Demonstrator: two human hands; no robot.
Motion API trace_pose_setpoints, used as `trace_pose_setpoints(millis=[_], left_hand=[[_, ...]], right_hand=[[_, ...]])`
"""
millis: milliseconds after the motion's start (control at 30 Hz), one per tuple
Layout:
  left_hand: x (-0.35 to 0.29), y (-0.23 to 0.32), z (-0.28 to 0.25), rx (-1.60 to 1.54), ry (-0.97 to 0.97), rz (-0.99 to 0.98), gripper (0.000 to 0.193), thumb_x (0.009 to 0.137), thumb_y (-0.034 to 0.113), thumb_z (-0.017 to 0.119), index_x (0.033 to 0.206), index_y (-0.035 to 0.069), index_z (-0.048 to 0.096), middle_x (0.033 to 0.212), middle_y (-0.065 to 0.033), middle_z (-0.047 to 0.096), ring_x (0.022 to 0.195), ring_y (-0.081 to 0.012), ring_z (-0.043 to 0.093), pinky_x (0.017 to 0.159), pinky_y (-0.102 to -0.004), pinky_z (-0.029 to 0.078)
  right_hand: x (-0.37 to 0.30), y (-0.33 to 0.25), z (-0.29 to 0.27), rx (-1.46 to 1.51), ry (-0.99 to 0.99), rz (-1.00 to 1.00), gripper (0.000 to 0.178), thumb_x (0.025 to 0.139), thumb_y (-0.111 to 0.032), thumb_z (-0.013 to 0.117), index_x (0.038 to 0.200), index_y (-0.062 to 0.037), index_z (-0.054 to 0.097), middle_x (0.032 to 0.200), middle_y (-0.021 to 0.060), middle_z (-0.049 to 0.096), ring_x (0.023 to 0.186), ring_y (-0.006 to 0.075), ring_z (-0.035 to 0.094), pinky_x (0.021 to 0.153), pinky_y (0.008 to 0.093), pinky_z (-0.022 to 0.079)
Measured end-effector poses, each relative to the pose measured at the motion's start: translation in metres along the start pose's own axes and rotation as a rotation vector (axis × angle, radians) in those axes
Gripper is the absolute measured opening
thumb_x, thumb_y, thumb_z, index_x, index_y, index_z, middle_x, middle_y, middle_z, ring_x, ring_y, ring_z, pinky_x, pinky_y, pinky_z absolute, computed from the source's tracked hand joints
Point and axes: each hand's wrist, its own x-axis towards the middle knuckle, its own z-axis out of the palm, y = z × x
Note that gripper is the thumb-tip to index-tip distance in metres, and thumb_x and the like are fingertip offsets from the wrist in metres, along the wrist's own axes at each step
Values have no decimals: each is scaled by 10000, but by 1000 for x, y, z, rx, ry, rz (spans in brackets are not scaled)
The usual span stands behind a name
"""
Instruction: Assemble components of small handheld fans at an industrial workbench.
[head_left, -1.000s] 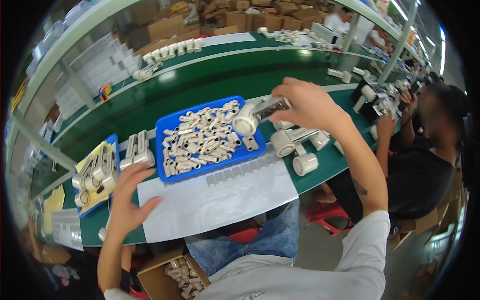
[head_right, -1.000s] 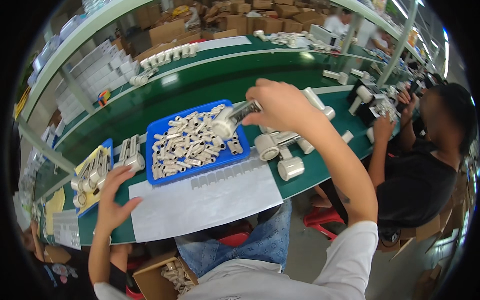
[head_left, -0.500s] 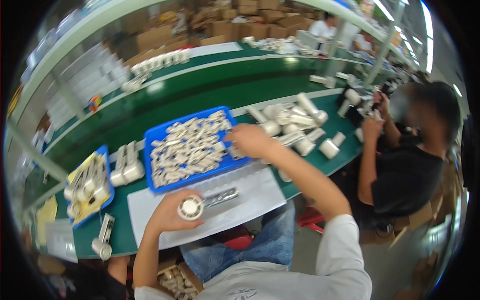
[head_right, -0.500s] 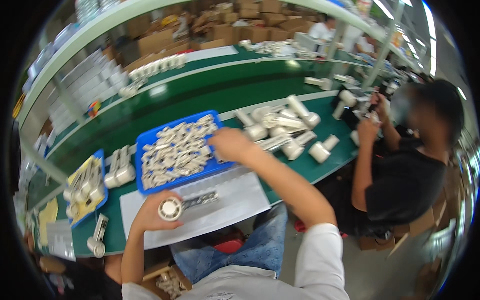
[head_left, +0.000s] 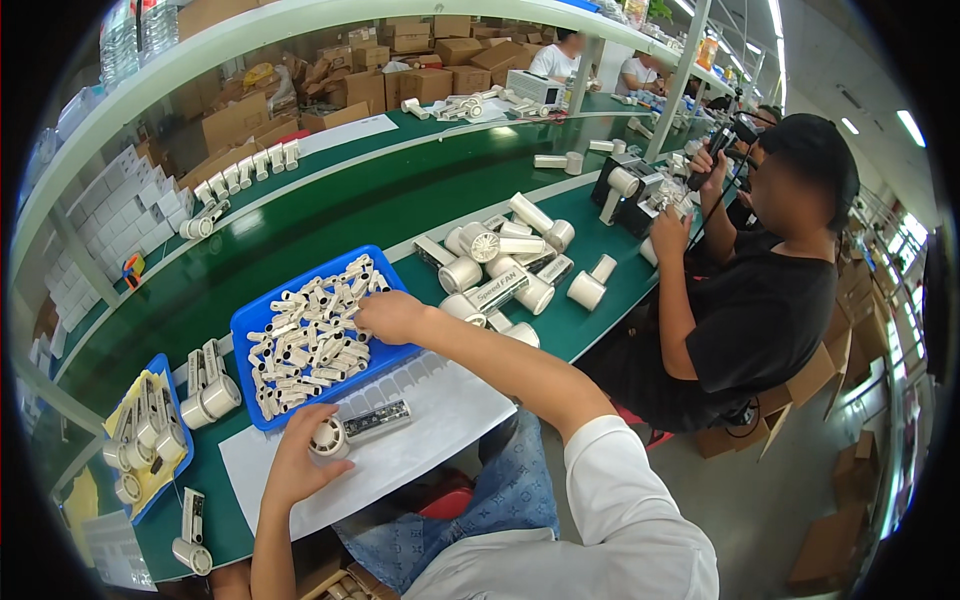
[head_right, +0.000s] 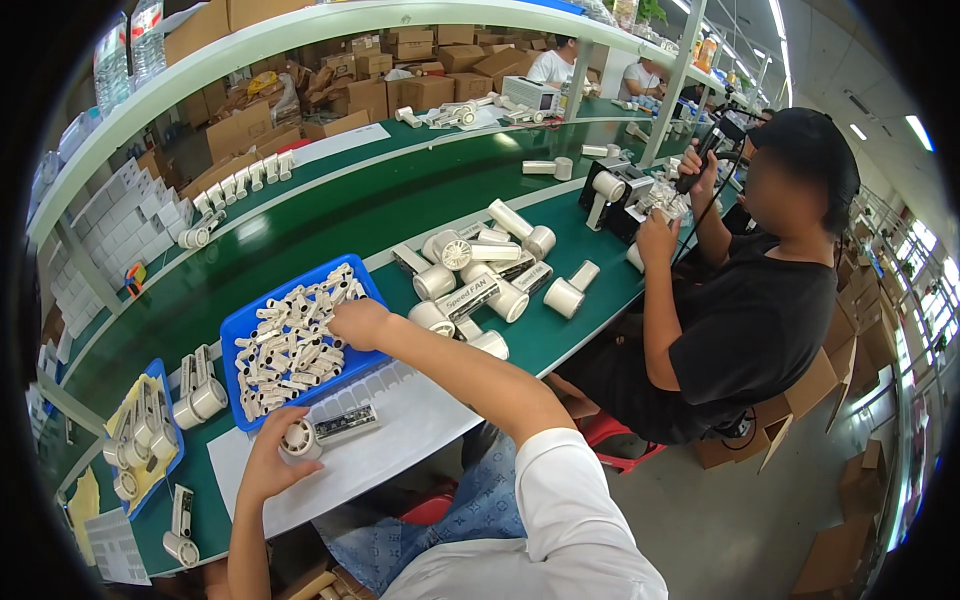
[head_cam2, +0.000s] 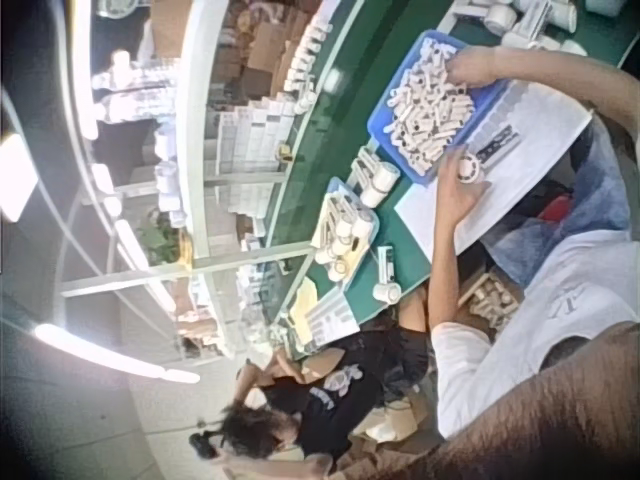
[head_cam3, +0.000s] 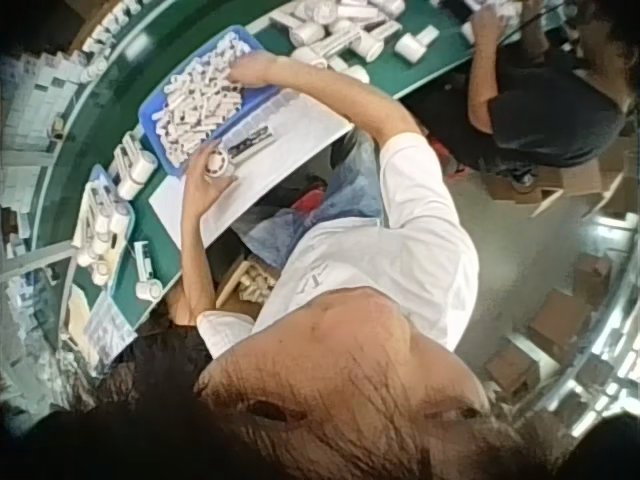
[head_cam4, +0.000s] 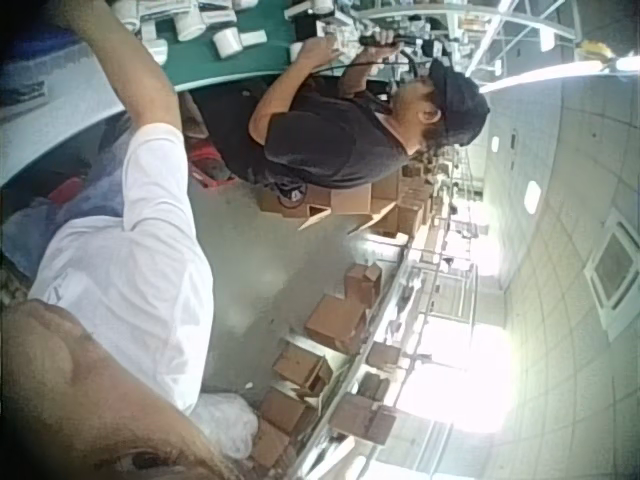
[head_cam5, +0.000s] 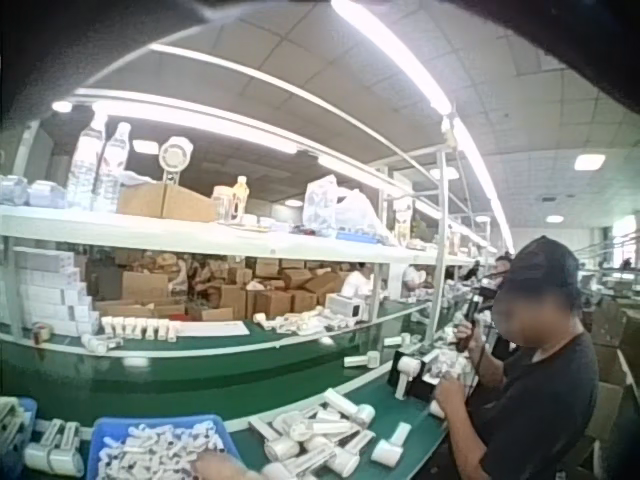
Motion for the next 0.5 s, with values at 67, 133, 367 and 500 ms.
trace_pose_setpoints(millis=[67, 133, 367, 500], left_hand=[[-1, 7, 2, 26, 41, 10, 803, 577, 94, 897, 1312, 72, 574, 1296, -157, 568, 1238, -346, 534, 1050, -414, 431], [-1, 12, 0, 55, 83, 22, 813, 570, 92, 896, 1312, 67, 567, 1307, -155, 566, 1250, -344, 529, 1061, -413, 422], [-3, 24, -12, 20, 194, 0, 665, 642, 70, 856, 1250, 56, 588, 1292, -161, 576, 1225, -348, 547, 1049, -413, 425], [-2, 22, -12, 30, 252, -4, 579, 689, 70, 819, 1222, 41, 594, 1252, -155, 601, 1202, -329, 563, 1038, -399, 426]], right_hand=[[-4, -1, 1, -6, 40, -8, 189, 830, -82, 632, 996, -96, 720, 1088, 121, 666, 1070, 307, 652, 855, 426, 558], [-6, -1, 0, -13, 137, 6, 192, 832, -92, 622, 1002, -74, 710, 1046, 126, 678, 1054, 298, 663, 837, 426, 563], [-12, -10, -20, 171, 237, 129, 169, 814, -108, 621, 960, -42, 676, 986, 153, 681, 975, 327, 674, 826, 443, 556], [-15, -12, -20, 318, 306, 53, 180, 789, -118, 627, 938, -23, 660, 970, 174, 672, 950, 352, 668, 820, 455, 550]])
